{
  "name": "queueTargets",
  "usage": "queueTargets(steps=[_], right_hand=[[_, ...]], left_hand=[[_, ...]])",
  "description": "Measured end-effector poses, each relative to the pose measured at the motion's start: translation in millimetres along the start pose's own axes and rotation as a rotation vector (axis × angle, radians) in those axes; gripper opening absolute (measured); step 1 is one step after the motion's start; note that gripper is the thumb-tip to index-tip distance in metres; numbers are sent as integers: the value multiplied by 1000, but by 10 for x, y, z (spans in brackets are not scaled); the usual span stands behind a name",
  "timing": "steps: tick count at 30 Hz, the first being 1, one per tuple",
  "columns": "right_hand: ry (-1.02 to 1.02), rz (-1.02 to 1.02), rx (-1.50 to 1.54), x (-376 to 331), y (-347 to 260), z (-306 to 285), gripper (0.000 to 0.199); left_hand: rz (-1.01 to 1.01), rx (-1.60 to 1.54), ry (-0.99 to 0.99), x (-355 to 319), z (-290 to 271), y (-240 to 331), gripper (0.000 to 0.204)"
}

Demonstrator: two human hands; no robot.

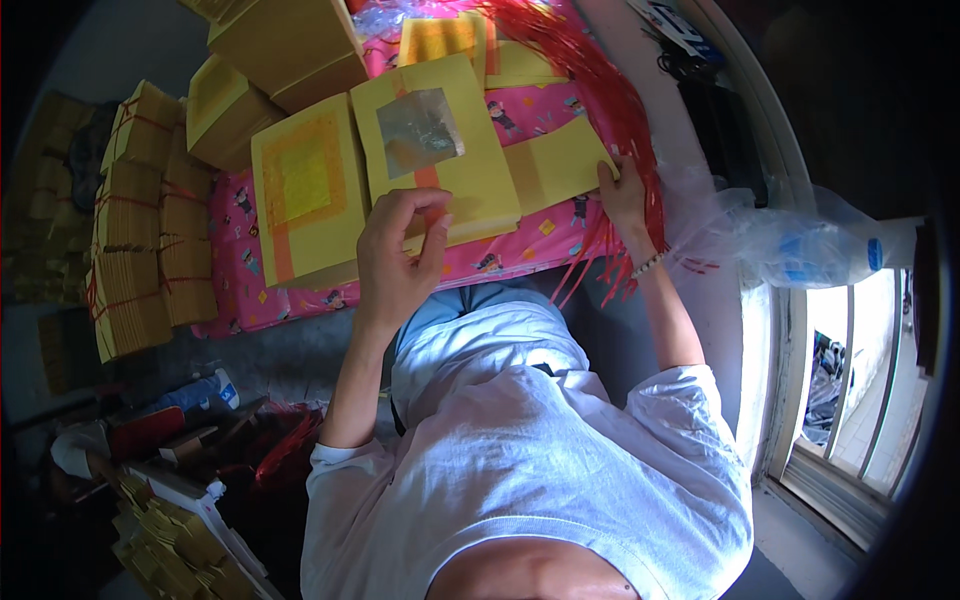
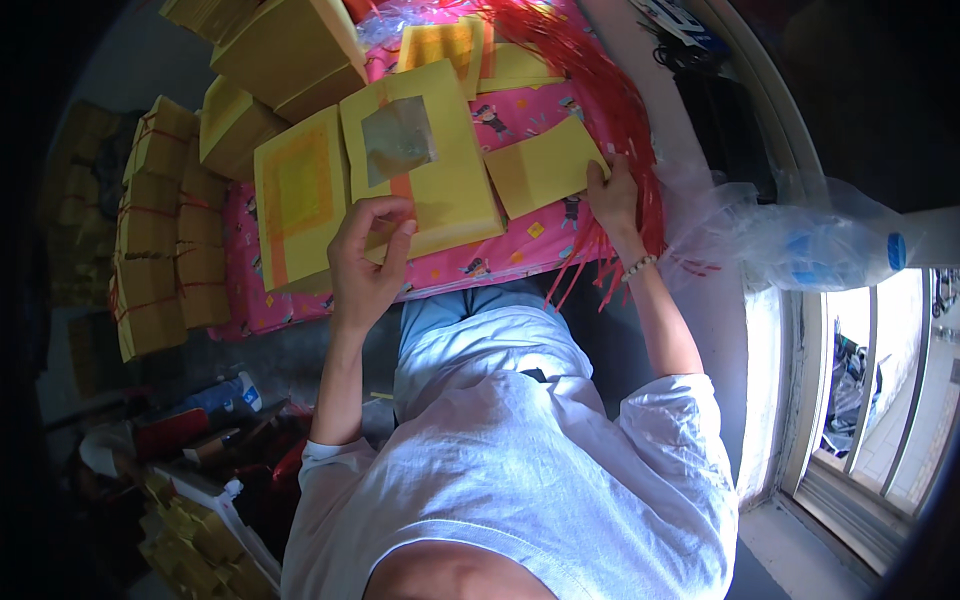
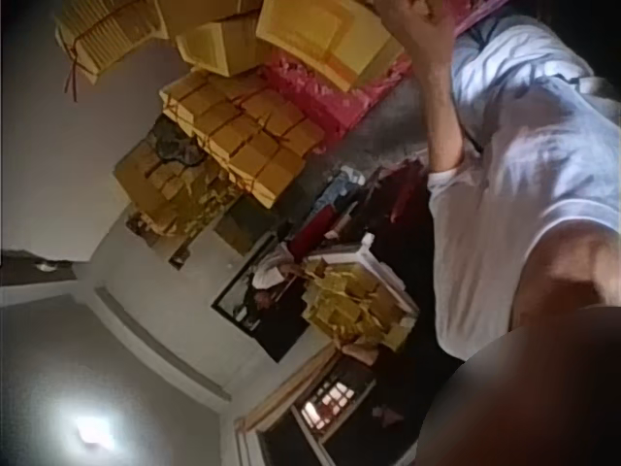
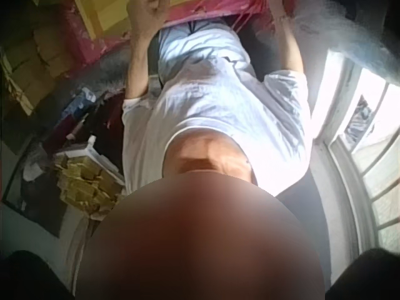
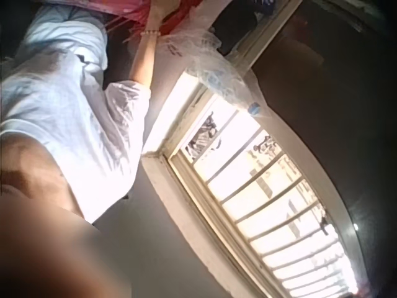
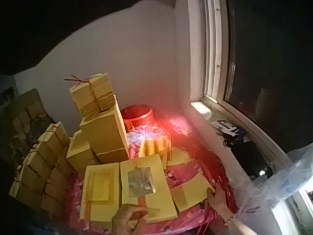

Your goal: Inspecting, flipping, and stacking sheets of yellow joss paper.

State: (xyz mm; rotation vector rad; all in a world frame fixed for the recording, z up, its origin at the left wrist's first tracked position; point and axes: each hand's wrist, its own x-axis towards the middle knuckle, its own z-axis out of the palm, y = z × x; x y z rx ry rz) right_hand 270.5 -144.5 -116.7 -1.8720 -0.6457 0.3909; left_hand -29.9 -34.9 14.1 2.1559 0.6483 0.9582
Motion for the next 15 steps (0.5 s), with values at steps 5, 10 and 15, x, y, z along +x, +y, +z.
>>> queueTargets(steps=[5, 10, 15], right_hand=[[27, -262, -678, -70, -198, -38, 30], [118, -642, -784, -82, -564, -95, 26], [-306, -644, -243, -358, -1395, 56, 32]], left_hand=[[85, 233, -72, -47, -148, -62, 28], [66, 278, -131, -68, -238, -144, 33], [134, 282, -165, -34, -264, -223, 32]])
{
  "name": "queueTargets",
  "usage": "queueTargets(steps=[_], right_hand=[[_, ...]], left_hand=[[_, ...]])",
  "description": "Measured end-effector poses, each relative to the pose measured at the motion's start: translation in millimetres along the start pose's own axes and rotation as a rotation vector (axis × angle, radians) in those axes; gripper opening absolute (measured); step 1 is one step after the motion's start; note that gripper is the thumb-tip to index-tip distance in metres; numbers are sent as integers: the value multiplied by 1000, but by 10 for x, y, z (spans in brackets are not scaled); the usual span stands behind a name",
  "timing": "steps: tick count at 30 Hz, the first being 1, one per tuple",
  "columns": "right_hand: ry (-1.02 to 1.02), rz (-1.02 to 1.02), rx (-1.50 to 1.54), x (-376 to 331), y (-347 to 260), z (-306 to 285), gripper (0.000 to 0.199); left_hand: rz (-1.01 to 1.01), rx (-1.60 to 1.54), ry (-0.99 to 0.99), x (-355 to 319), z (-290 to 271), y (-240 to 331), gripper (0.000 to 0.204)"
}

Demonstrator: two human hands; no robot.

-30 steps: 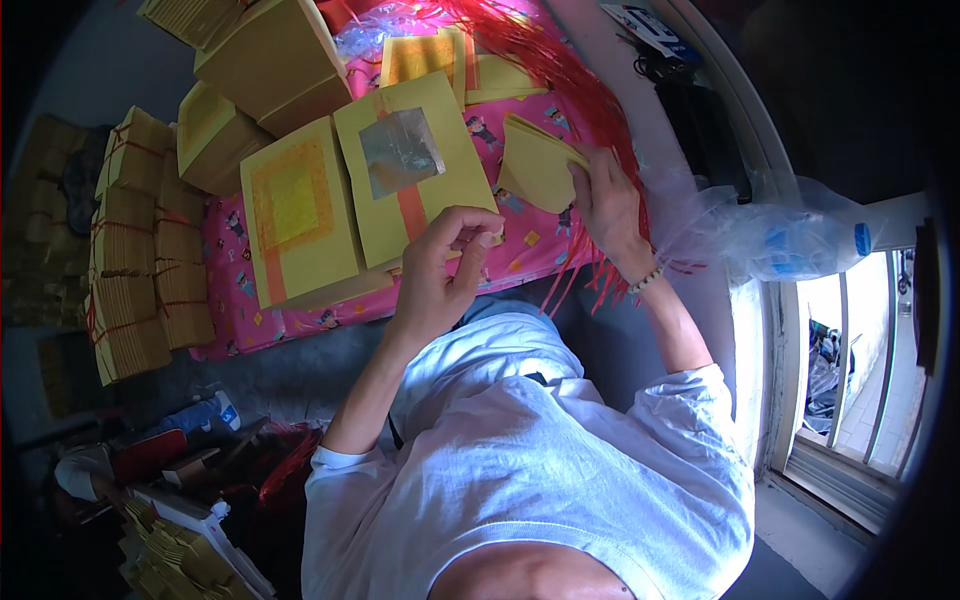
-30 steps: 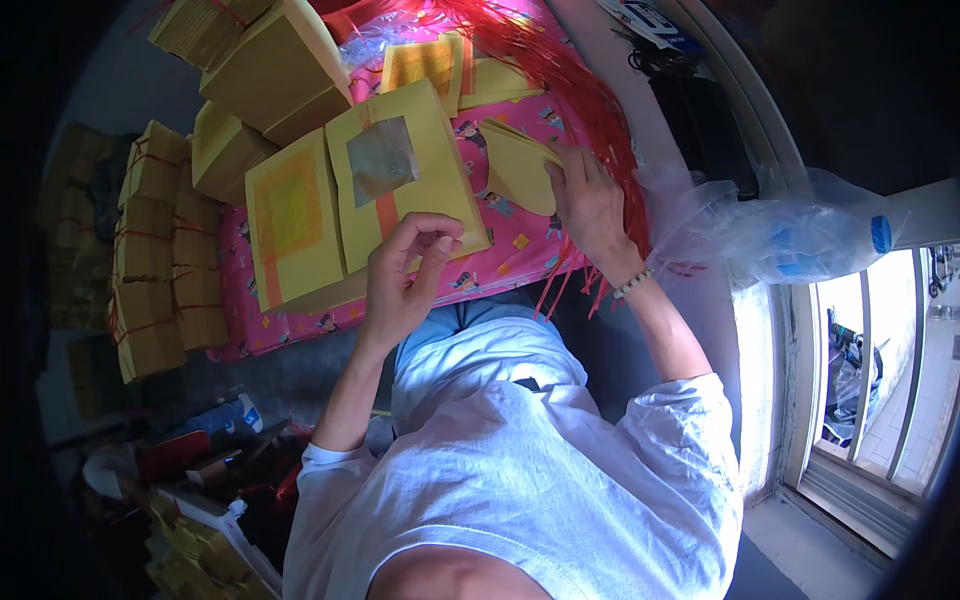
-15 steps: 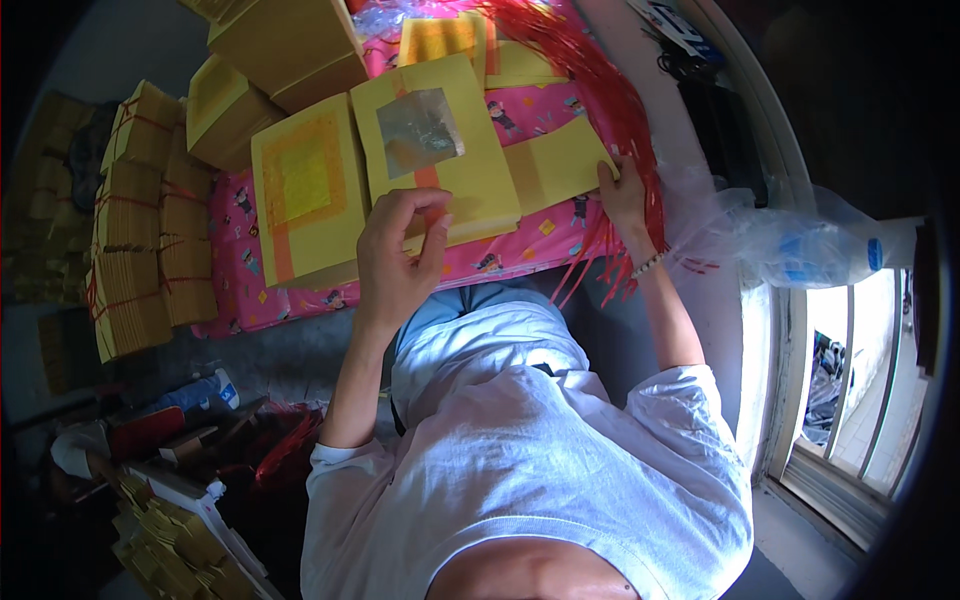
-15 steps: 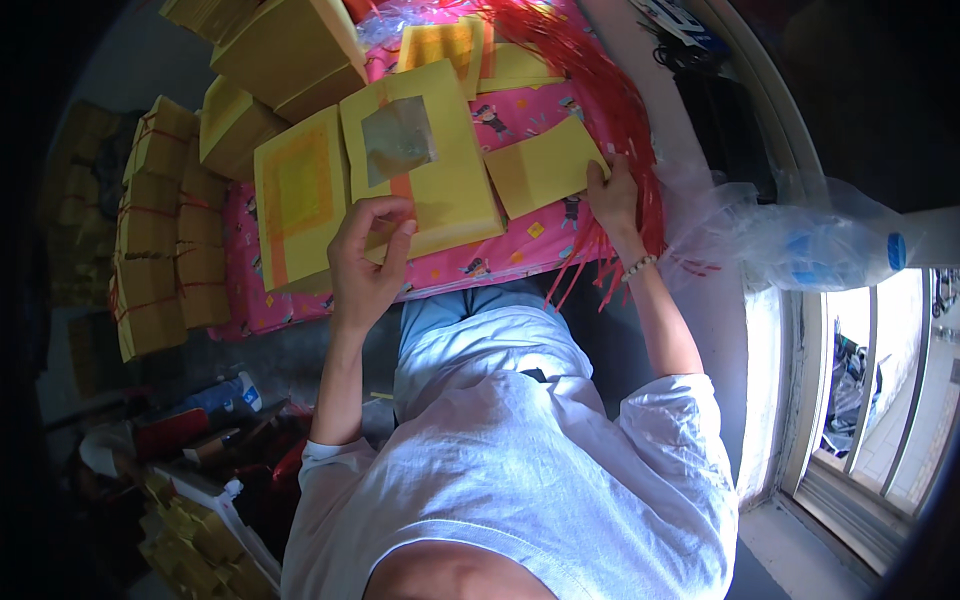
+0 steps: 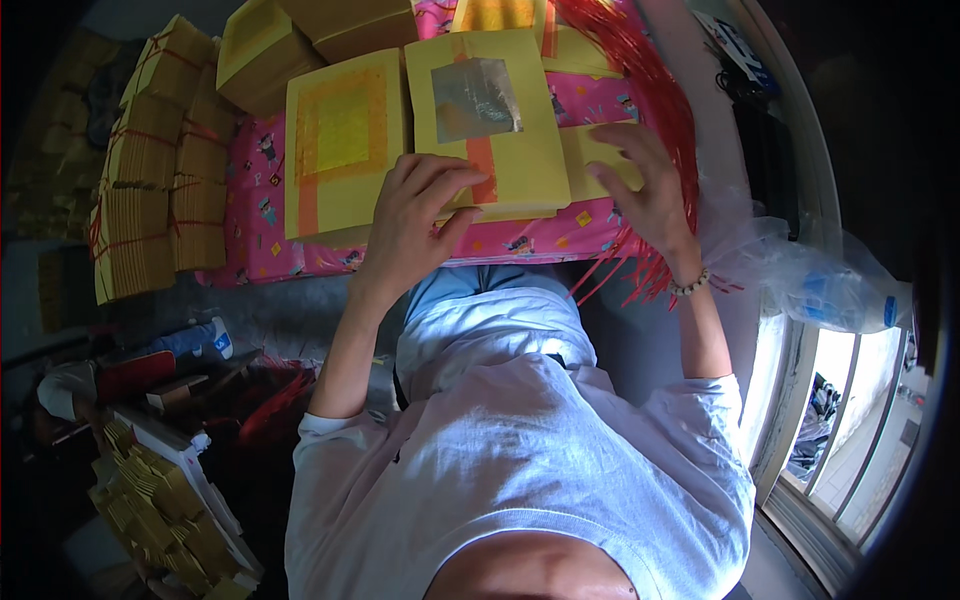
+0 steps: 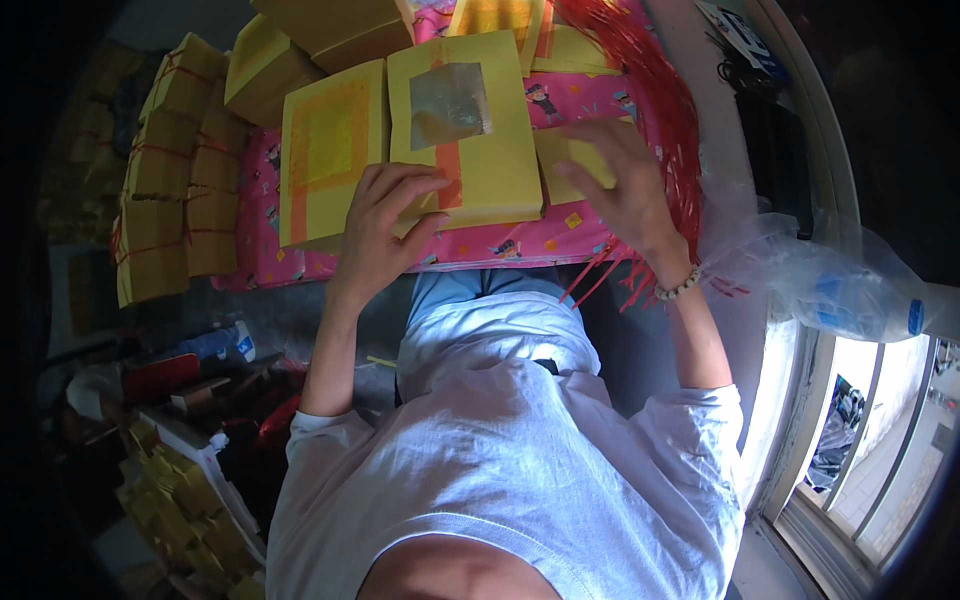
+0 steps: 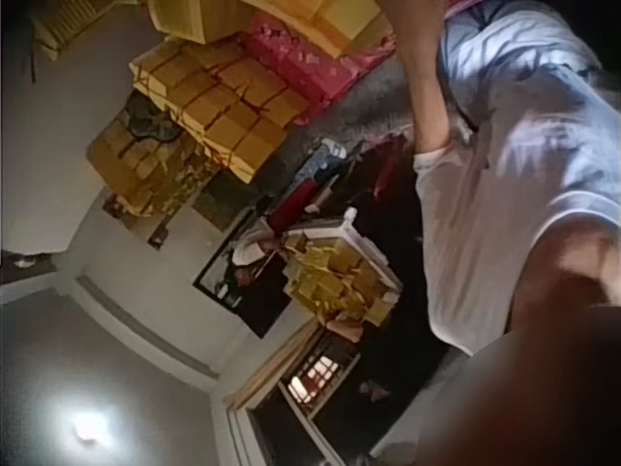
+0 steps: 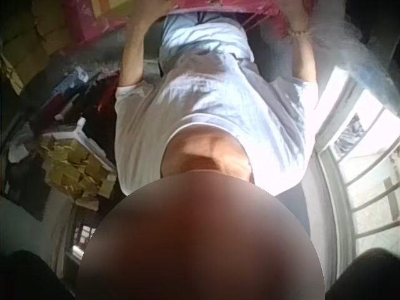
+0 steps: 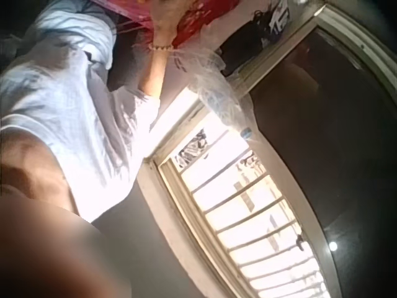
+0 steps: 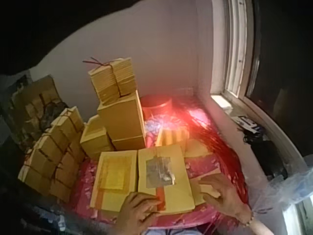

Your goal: Inspecting, flipping, and stacking sheets of yellow joss paper.

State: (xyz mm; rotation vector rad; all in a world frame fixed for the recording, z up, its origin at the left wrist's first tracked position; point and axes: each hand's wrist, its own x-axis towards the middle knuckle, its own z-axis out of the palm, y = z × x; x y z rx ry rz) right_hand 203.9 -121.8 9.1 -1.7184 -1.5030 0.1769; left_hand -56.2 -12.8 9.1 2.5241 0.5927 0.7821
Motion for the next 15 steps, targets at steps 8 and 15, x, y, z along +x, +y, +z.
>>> queueTargets(steps=[8, 15], right_hand=[[-372, -529, -150, 191, -254, 240, 47], [-363, -594, -204, 179, -254, 275, 38]], left_hand=[[58, 8, -85, 53, -41, -65, 26], [115, 28, -49, 54, -36, -124, 17]])
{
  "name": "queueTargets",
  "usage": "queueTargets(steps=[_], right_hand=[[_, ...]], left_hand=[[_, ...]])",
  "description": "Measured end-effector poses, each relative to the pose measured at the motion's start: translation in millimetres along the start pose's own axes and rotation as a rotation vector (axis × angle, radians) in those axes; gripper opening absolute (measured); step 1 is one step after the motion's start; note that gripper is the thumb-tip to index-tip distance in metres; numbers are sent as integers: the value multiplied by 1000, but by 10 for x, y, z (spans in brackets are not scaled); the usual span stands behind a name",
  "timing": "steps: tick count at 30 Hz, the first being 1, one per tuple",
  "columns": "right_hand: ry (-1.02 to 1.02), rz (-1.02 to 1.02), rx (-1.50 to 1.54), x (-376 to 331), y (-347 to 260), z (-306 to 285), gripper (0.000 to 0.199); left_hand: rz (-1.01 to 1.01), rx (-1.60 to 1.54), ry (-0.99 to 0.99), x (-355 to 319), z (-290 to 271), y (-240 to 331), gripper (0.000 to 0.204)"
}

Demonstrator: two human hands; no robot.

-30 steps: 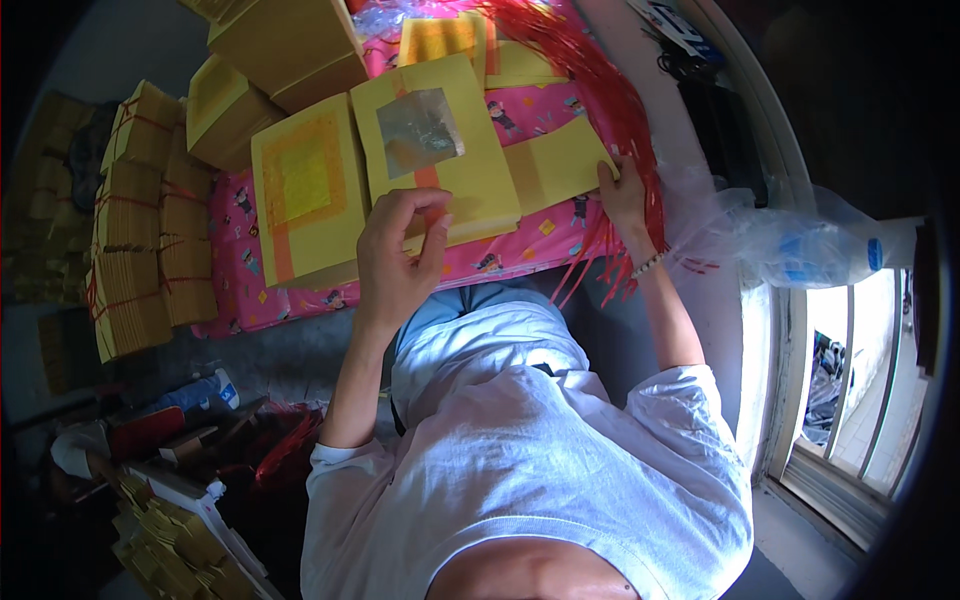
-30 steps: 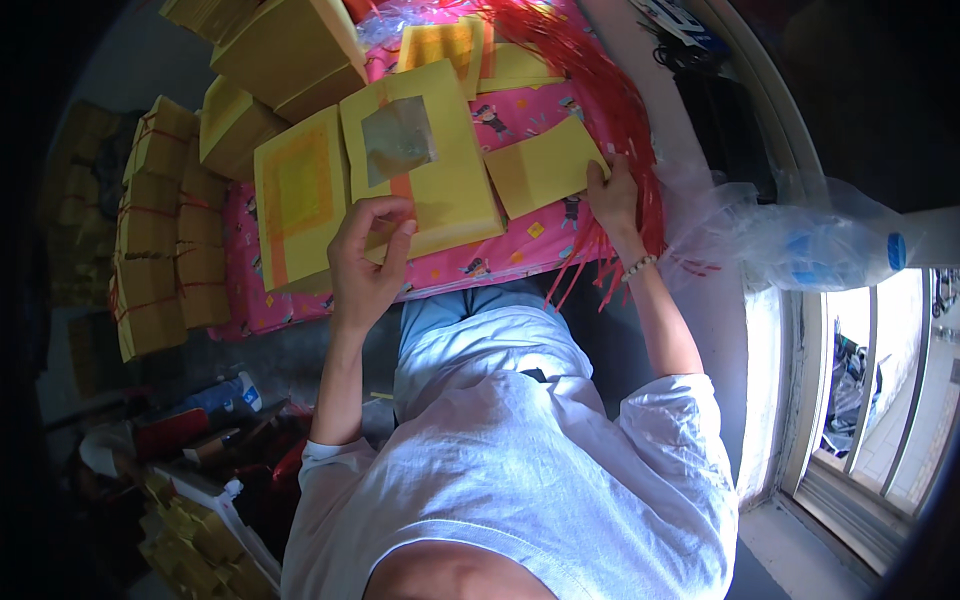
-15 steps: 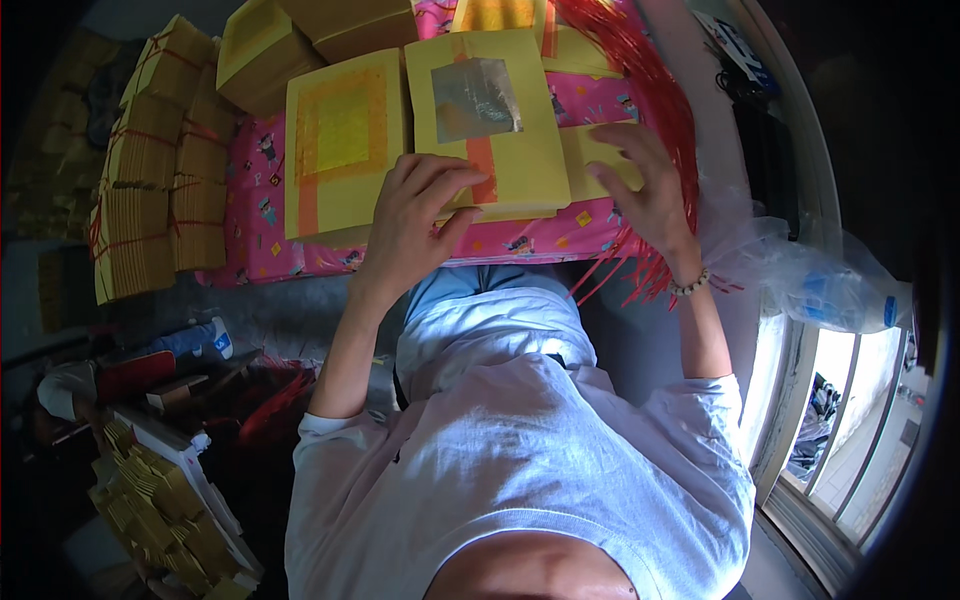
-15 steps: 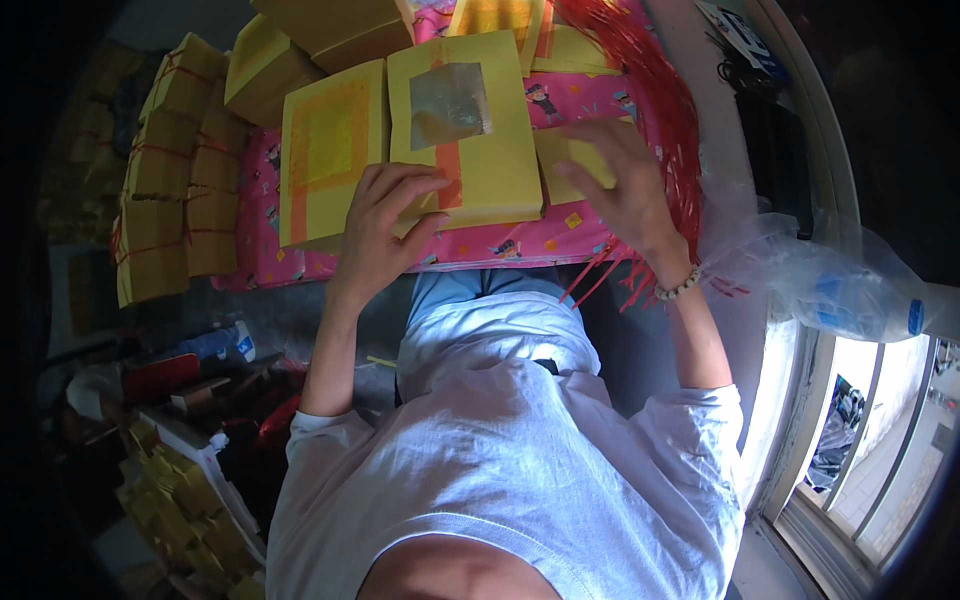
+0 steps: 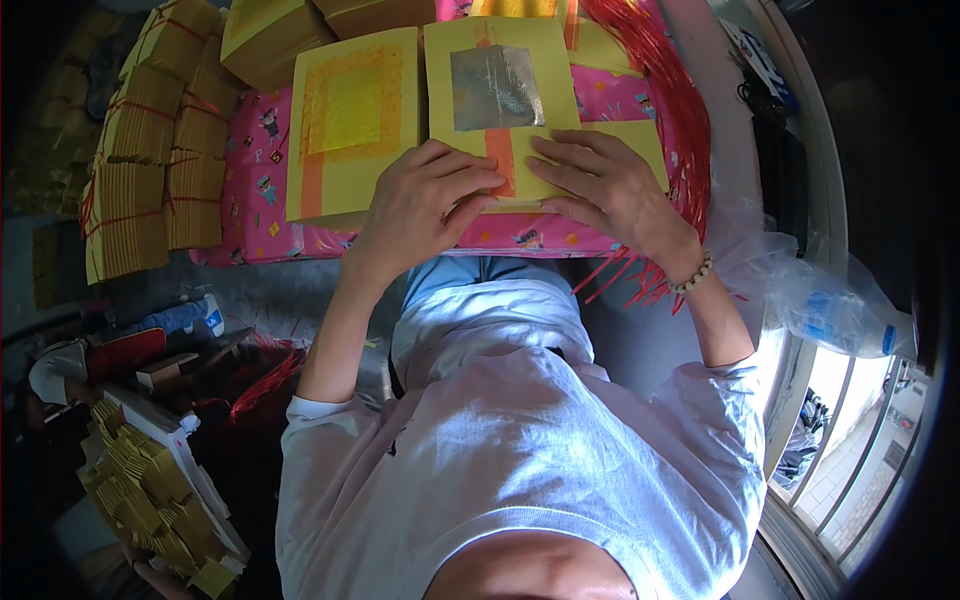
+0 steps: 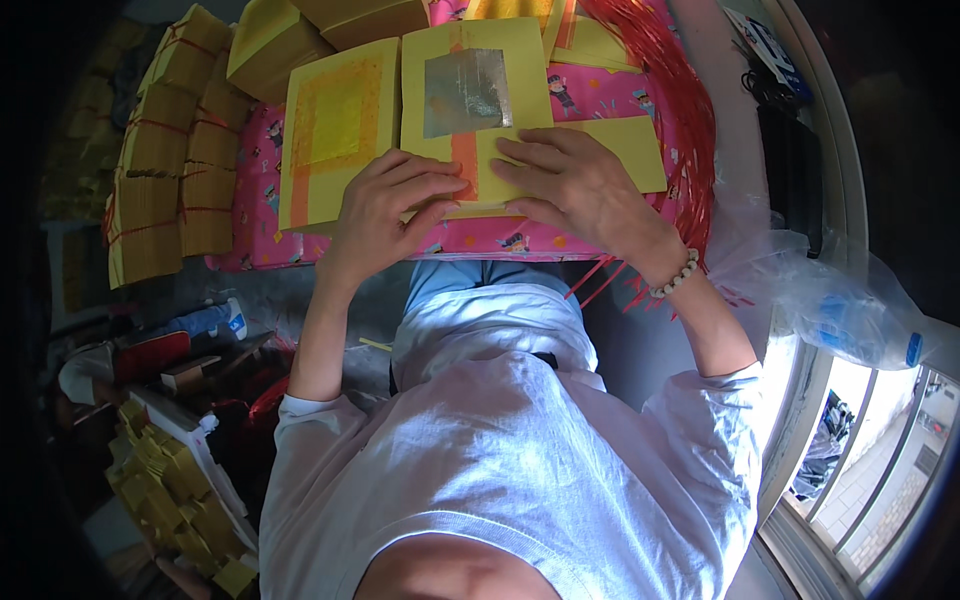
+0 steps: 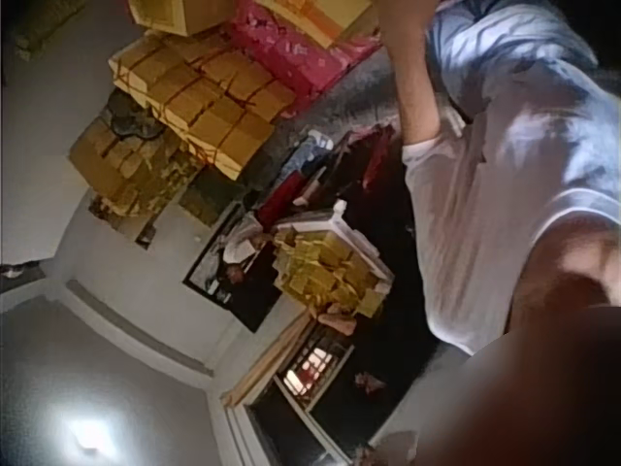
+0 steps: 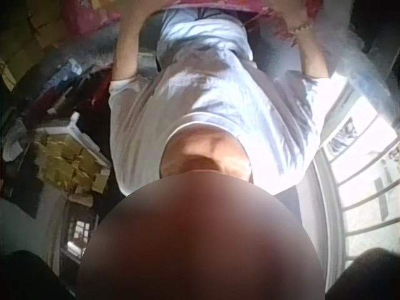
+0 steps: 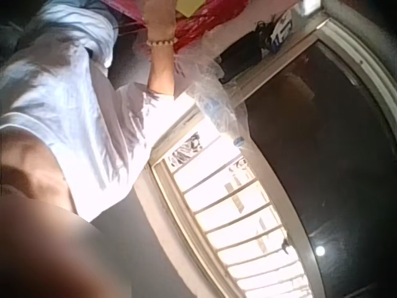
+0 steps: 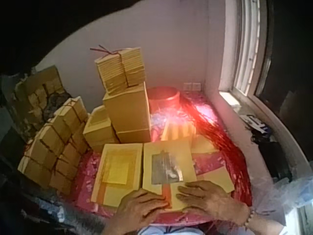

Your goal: Inspecting, flipping, and stacking sheets of yellow joss paper.

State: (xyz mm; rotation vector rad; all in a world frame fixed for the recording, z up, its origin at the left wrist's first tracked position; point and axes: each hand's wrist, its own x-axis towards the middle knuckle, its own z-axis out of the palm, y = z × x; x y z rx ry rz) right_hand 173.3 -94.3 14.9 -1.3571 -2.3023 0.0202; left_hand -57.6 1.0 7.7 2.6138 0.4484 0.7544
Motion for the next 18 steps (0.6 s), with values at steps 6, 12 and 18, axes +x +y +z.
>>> queueTargets(steps=[6, 12, 18], right_hand=[[-8, 22, 25, 46, -12, -67, 37], [-12, -15, 17, 73, 11, -141, 32], [19, -70, -13, 59, -21, -137, 32]], left_hand=[[38, 75, 1, 10, 6, -39, 12], [-22, -45, 16, 75, -36, -33, 10], [-120, -127, 49, 96, -31, -30, 6]])
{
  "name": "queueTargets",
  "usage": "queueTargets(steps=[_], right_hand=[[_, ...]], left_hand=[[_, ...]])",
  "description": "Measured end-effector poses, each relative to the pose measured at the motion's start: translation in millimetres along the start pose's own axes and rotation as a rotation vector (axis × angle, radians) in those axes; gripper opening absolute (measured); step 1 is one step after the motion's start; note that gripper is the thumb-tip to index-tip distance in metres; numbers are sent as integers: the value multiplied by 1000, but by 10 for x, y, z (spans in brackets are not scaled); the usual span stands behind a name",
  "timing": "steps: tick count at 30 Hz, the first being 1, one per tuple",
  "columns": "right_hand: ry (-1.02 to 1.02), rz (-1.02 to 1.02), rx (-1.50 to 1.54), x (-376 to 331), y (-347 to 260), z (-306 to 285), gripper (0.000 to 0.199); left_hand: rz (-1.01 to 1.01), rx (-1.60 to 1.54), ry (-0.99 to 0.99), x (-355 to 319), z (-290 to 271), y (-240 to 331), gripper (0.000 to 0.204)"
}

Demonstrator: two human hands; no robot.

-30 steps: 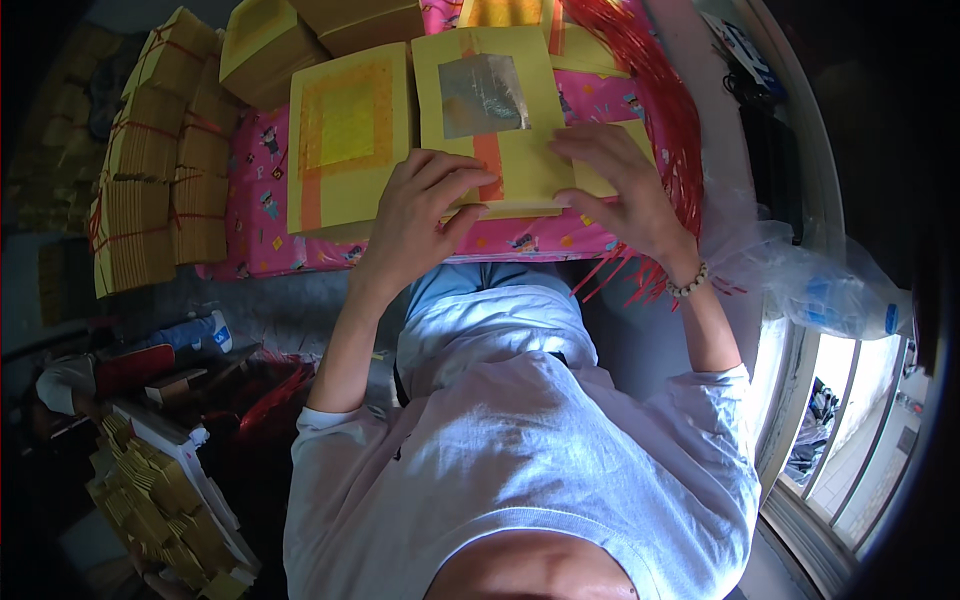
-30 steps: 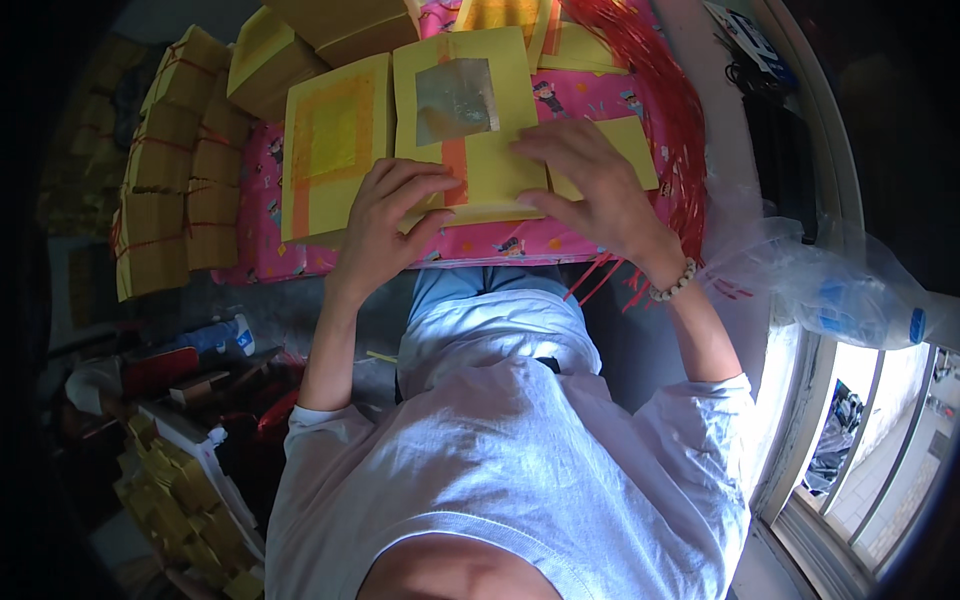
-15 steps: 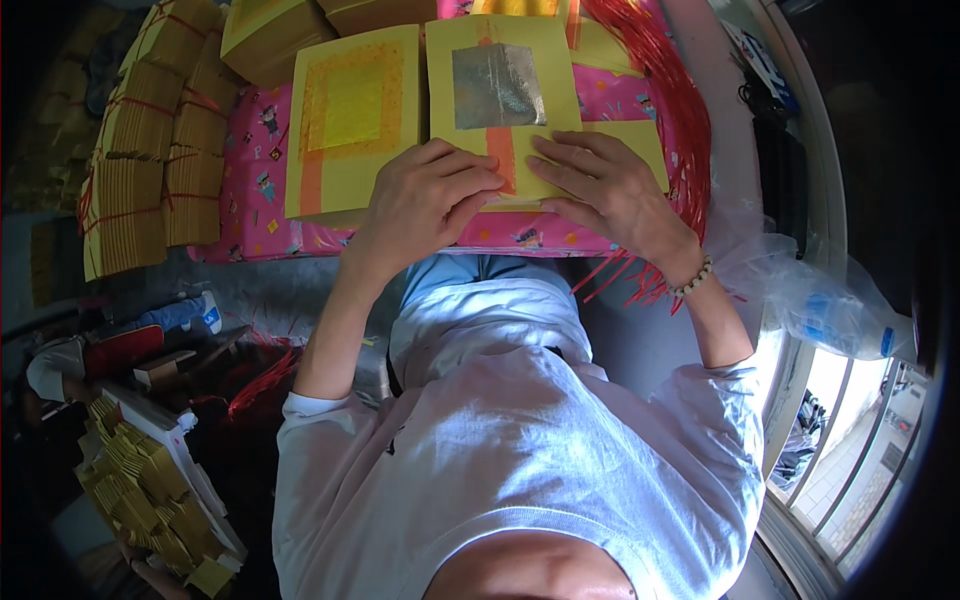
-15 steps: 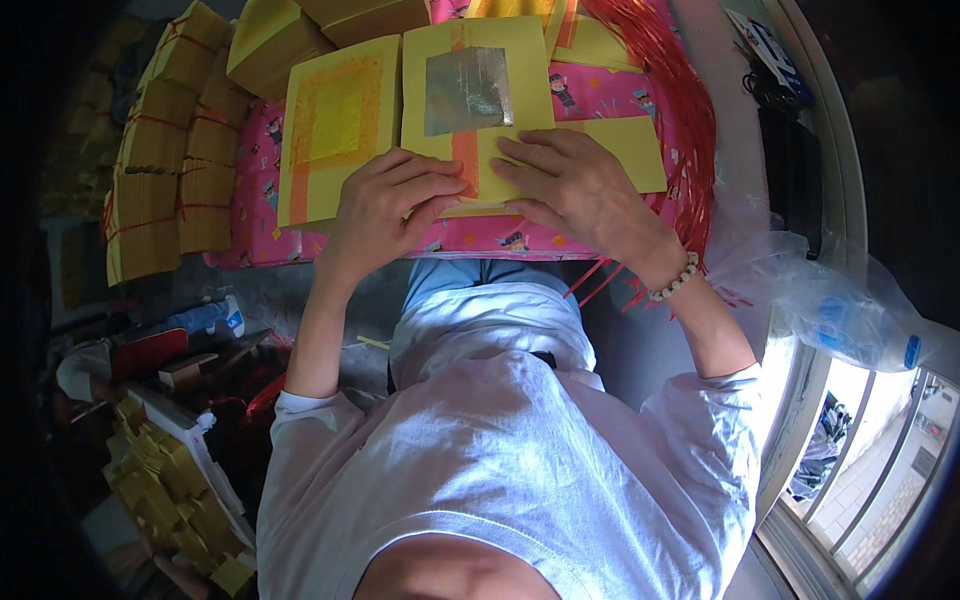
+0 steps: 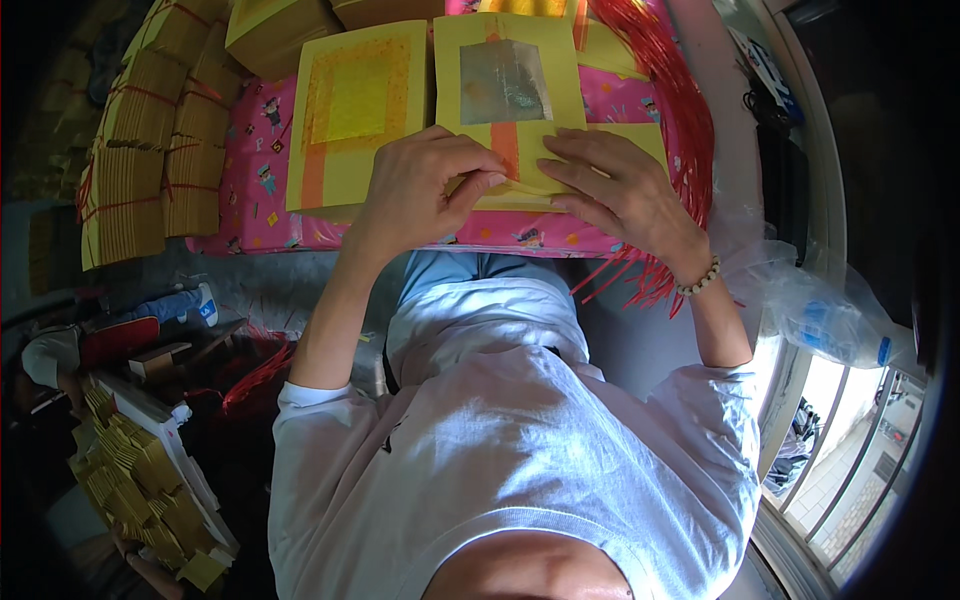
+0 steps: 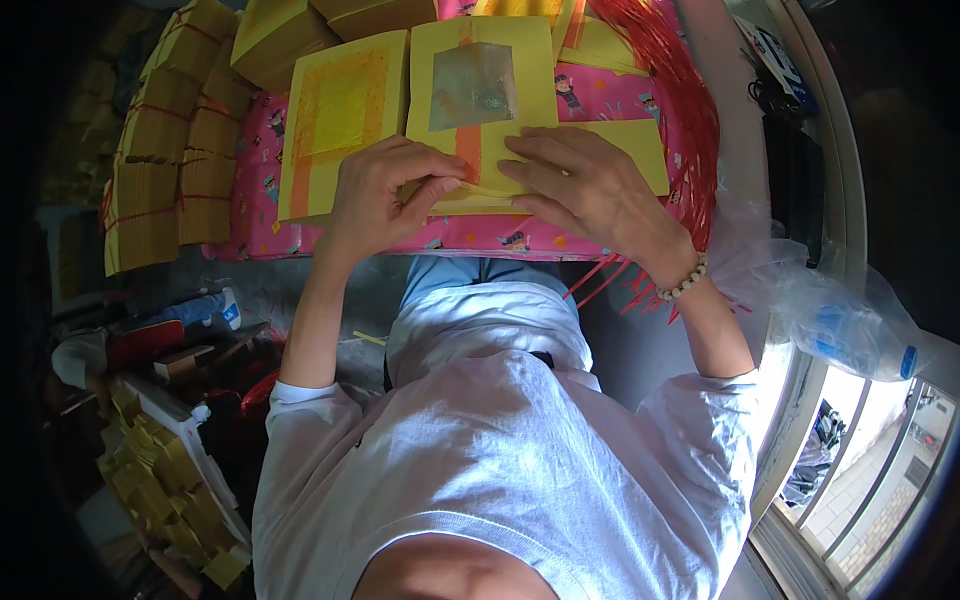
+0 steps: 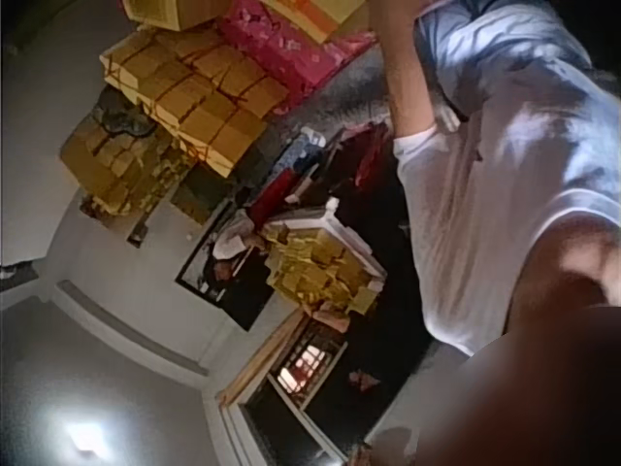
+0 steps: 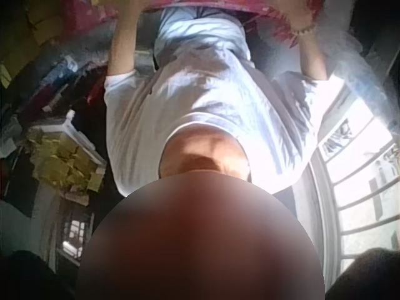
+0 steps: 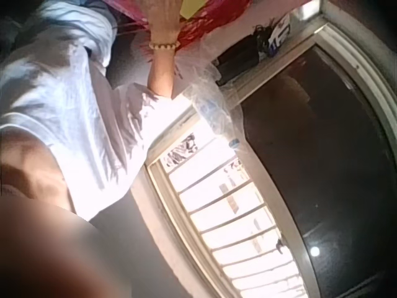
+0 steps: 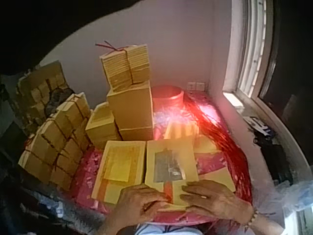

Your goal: Inspecting, flipping, and stacking sheets of yellow joss paper.

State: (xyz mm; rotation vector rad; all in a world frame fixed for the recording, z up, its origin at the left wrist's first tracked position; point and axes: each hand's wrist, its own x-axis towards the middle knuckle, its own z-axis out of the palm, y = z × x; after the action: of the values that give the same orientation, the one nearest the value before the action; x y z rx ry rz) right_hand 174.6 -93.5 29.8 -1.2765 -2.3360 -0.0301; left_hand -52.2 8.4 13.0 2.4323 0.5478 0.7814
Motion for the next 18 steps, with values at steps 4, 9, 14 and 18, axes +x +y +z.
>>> queueTargets(steps=[4, 9, 14, 18], right_hand=[[28, 47, 59, -52, 25, -5, 29], [35, 32, 3, -59, -10, 9, 25], [27, 17, -8, -14, -18, -72, 25], [52, 39, -3, -64, 2, -43, 25]], left_hand=[[-54, -31, 4, 10, -8, 30, 6], [-48, 7, 0, 16, 0, 28, 6], [-134, -65, -1, 28, -34, 42, 7], [-137, -82, 0, 24, -27, 33, 9]])
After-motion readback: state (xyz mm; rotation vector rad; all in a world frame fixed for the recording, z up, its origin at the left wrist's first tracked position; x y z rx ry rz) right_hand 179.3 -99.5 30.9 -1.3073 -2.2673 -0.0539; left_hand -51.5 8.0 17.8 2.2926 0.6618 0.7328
